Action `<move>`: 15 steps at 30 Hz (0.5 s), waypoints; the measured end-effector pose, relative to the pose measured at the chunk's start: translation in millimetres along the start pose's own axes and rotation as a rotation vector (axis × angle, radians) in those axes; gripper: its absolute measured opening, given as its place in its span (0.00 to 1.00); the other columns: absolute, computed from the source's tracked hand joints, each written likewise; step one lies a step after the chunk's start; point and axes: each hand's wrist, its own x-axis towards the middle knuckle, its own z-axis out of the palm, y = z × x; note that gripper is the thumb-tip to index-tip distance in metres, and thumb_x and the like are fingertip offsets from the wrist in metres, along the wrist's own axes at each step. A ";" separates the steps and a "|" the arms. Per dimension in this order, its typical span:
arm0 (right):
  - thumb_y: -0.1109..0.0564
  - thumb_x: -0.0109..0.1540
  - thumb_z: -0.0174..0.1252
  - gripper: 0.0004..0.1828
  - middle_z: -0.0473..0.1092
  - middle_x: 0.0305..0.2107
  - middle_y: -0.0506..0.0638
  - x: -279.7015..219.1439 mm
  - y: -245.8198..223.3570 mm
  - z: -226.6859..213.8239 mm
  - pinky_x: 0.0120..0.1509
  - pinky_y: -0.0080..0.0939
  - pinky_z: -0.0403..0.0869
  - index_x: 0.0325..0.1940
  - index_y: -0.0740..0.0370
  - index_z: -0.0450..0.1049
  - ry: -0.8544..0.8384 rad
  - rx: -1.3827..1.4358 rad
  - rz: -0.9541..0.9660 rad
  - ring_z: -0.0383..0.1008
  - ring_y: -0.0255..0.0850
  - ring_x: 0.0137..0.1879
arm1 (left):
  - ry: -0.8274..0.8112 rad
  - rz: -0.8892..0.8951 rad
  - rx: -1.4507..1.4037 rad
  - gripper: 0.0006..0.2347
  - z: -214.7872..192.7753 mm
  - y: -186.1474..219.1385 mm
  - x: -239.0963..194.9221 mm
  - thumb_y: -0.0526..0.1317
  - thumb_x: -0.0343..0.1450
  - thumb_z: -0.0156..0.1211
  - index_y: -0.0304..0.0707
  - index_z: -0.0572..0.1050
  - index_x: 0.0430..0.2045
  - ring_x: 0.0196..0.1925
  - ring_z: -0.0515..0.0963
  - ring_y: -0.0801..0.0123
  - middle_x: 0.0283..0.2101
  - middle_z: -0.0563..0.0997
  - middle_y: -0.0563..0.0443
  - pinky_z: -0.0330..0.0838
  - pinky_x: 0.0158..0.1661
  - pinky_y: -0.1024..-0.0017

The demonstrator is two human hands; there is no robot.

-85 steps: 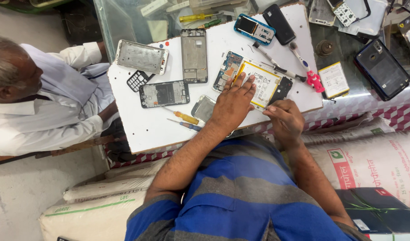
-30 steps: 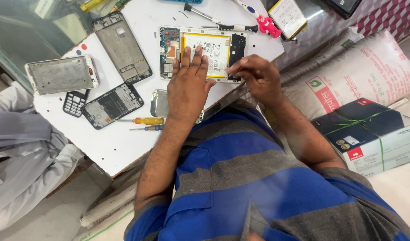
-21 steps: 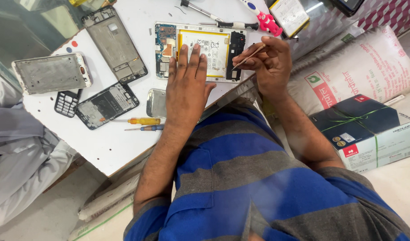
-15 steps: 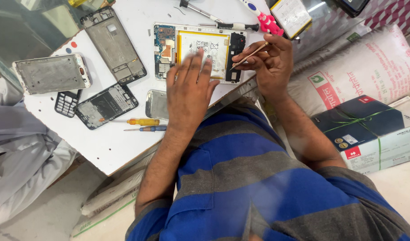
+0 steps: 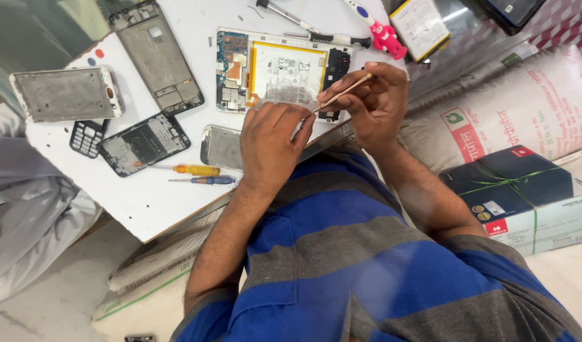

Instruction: The person uses a small metal tool to pry and adjust components inside a disassembled smartphone. They repeatedly lift and reposition a black plastic part near the battery area while holding the phone steady with the other hand.

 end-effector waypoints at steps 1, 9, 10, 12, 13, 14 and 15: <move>0.63 0.75 0.57 0.27 0.72 0.47 0.60 0.6 0.6 0.3 0.53 0.49 0.87 0.73 0.53 0.52 0.020 0.014 0.008 0.82 0.51 0.51 | -0.005 -0.003 0.007 0.05 -1.3 -0.5 -1.4 0.38 0.70 0.71 0.42 0.80 0.32 0.40 0.78 0.62 0.36 0.82 0.56 0.68 0.41 0.62; 0.65 0.76 0.59 0.26 0.71 0.47 0.60 7.4 13.6 -15.2 0.53 0.49 0.88 0.72 0.56 0.52 0.081 0.041 0.015 0.82 0.52 0.51 | -0.030 -0.035 0.196 0.05 -31.2 -23.6 -28.1 0.39 0.71 0.71 0.42 0.81 0.36 0.43 0.76 0.65 0.40 0.80 0.57 0.65 0.44 0.62; 0.66 0.77 0.58 0.26 0.71 0.48 0.60 8.9 14.4 -17.8 0.53 0.49 0.88 0.72 0.56 0.52 0.071 0.027 0.009 0.82 0.52 0.51 | -0.037 -0.048 0.212 0.05 -33.4 -25.5 -30.6 0.39 0.71 0.71 0.42 0.81 0.36 0.42 0.76 0.65 0.39 0.80 0.57 0.64 0.44 0.62; 0.66 0.78 0.57 0.25 0.70 0.49 0.59 12.2 15.3 -22.7 0.55 0.49 0.88 0.72 0.55 0.51 0.025 0.010 -0.005 0.82 0.52 0.53 | -0.045 -0.087 0.217 0.05 -33.2 -27.8 -34.0 0.40 0.70 0.71 0.43 0.82 0.35 0.42 0.75 0.65 0.38 0.78 0.57 0.64 0.43 0.62; 0.66 0.78 0.57 0.25 0.70 0.49 0.59 12.8 15.8 -23.6 0.55 0.49 0.88 0.72 0.55 0.51 0.011 0.005 -0.009 0.82 0.52 0.53 | -0.050 -0.105 0.219 0.05 -32.6 -28.7 -35.4 0.40 0.70 0.71 0.43 0.82 0.35 0.42 0.74 0.64 0.37 0.77 0.57 0.64 0.43 0.62; 0.66 0.78 0.57 0.25 0.70 0.49 0.60 12.9 16.1 -24.1 0.55 0.49 0.88 0.72 0.55 0.51 0.008 0.007 -0.006 0.82 0.52 0.53 | -0.049 -0.101 0.233 0.06 -31.2 -29.3 -36.3 0.40 0.70 0.72 0.43 0.82 0.35 0.42 0.74 0.64 0.37 0.77 0.57 0.64 0.43 0.61; 0.66 0.78 0.57 0.25 0.70 0.50 0.60 13.0 16.4 -24.0 0.55 0.49 0.88 0.72 0.55 0.51 0.006 0.006 -0.001 0.82 0.52 0.53 | -0.047 -0.096 0.246 0.06 -29.1 -30.0 -36.2 0.40 0.69 0.72 0.42 0.82 0.35 0.42 0.74 0.64 0.37 0.77 0.57 0.64 0.44 0.61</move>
